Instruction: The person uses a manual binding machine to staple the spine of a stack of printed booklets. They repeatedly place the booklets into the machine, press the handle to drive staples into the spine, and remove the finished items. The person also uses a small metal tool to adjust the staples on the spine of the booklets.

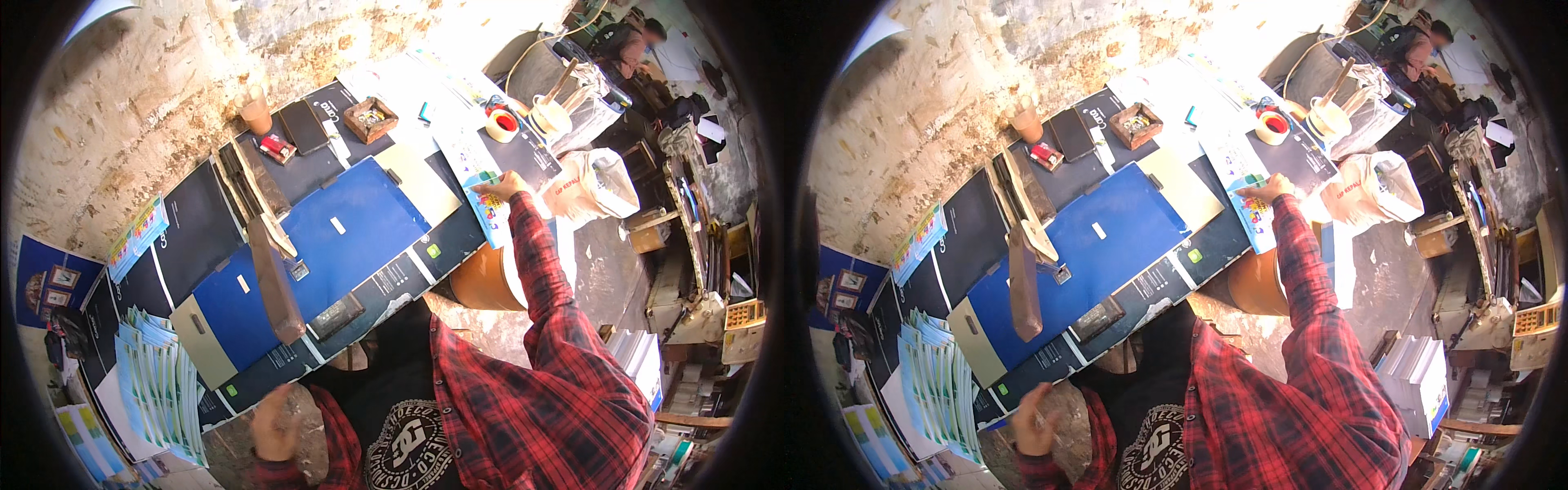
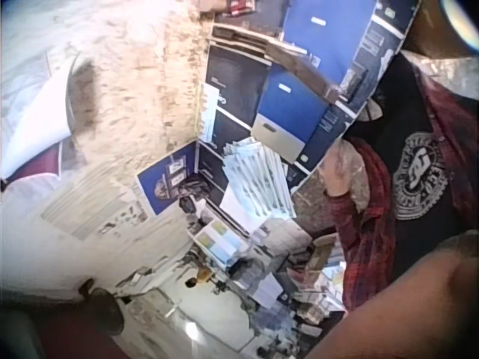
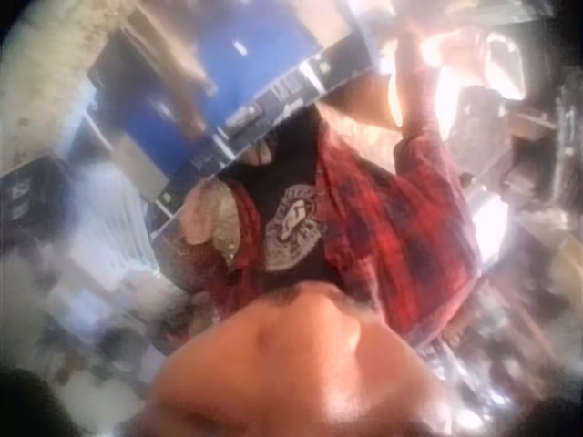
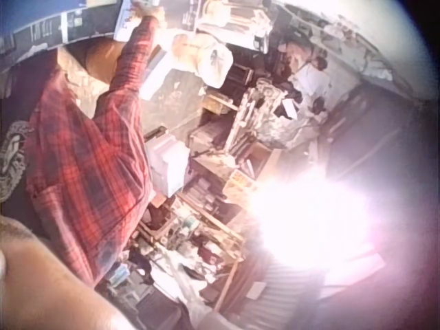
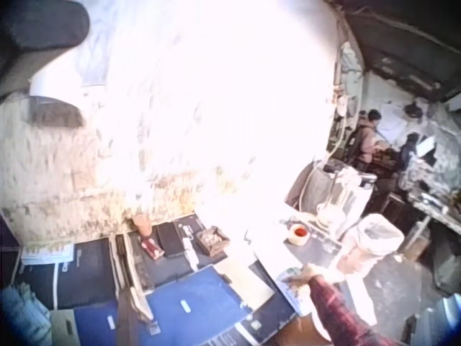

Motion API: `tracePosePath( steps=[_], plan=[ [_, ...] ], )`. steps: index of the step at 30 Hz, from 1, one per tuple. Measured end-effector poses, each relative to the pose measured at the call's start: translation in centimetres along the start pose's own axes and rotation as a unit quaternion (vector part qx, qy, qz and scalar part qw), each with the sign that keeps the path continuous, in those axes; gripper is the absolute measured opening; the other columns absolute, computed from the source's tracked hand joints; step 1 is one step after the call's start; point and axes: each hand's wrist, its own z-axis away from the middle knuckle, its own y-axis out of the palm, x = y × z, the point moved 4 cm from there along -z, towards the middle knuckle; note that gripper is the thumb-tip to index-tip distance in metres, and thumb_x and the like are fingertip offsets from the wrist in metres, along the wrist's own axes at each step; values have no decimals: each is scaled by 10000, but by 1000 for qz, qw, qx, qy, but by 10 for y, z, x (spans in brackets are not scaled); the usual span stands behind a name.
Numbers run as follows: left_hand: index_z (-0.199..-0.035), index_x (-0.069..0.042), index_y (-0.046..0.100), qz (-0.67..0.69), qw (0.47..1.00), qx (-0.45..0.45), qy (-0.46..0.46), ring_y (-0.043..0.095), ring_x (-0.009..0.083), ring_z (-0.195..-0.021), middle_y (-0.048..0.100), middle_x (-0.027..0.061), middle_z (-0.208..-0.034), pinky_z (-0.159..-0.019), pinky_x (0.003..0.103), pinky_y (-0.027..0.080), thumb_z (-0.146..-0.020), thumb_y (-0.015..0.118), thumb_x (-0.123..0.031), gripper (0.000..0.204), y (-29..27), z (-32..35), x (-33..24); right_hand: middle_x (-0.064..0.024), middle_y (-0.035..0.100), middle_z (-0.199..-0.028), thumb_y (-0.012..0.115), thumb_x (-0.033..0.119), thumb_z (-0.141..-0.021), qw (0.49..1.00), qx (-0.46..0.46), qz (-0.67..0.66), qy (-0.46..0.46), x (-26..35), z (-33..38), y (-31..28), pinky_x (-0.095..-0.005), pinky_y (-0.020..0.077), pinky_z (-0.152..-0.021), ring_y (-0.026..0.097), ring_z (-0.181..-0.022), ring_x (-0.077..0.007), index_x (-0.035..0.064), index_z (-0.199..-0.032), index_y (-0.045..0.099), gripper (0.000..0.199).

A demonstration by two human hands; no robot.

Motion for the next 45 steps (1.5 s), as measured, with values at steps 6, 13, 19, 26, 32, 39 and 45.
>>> tracePosePath(
  steps=[6, 13, 19, 26, 32, 39, 45],
  plan=[
    [-1223, -16, 627, 85, 961, 172, 202, 638, 318, -1075, 666, 169, -1155, -924, 388, 500, -777, 803, -146, 496, 96, -59, -52, -200, 662, -1021, 898, 542, -540, 981, -133, -139, -31, 4, 21, 9, -402, 513, -877, 653, -996, -321, 15, -1179, 457, 938],
    [-1468, 31, 332, 116, 944, -57, 303, 424, 434, -1321, 451, 250, -1424, -1098, 485, 341, -814, 788, -284, 858, 119, -144, -122, -68, 687, -726, 819, 186, -736, 928, -164, -118, -314, 38, 150, -59, -349, 518, -625, 665, -567, -199, 57, -1007, 609, 367],
    [-1268, -7, 535, 94, 954, 0, 286, 503, 383, -1276, 595, 179, -1253, -1062, 528, 365, -770, 795, -472, 729, 116, -139, -109, -99, 689, -737, 838, 87, -727, 838, 175, -79, -511, 100, 236, -100, -276, 519, -522, 661, -570, -130, 4, -928, 639, 294],
    [-1104, 37, 631, 593, 771, -84, -215, 665, 154, -915, 687, 115, -1082, -848, 308, 531, -930, 681, -106, 230, 202, -104, 12, -100, 705, -859, 891, 376, -618, 797, 218, 59, -559, 211, 176, 47, -403, 462, -826, 682, -793, -275, 71, -927, 662, 490],
    [-1206, 29, 601, 505, 804, -268, -164, 671, 180, -933, 682, 103, -1078, -824, 309, 551, -931, 635, -58, 291, 128, -139, 95, -74, 625, -1125, 824, 335, -687, 830, 0, -11, -557, 292, 200, 72, -457, 362, -891, 546, -1112, -271, 131, -1111, 605, 519],
    [-1119, 15, 617, 481, 843, -206, -124, 699, 214, -856, 690, 135, -1016, -734, 312, 591, -927, 604, -94, 221, 72, -176, 181, -117, 512, -1352, 678, 408, -853, 824, -85, -100, -551, 249, 257, 83, -533, 335, -1021, 453, -1288, -284, 125, -1336, 535, 578],
    [-1170, -5, 601, 490, 827, -154, -228, 685, 218, -930, 686, 119, -1069, -800, 332, 570, -921, 655, -161, 298, 56, -189, 172, -127, 429, -1477, 525, 499, -948, 860, -123, -44, -494, 241, 234, 136, -576, 268, -1108, 388, -1378, -297, 155, -1414, 475, 581]
  ],
)
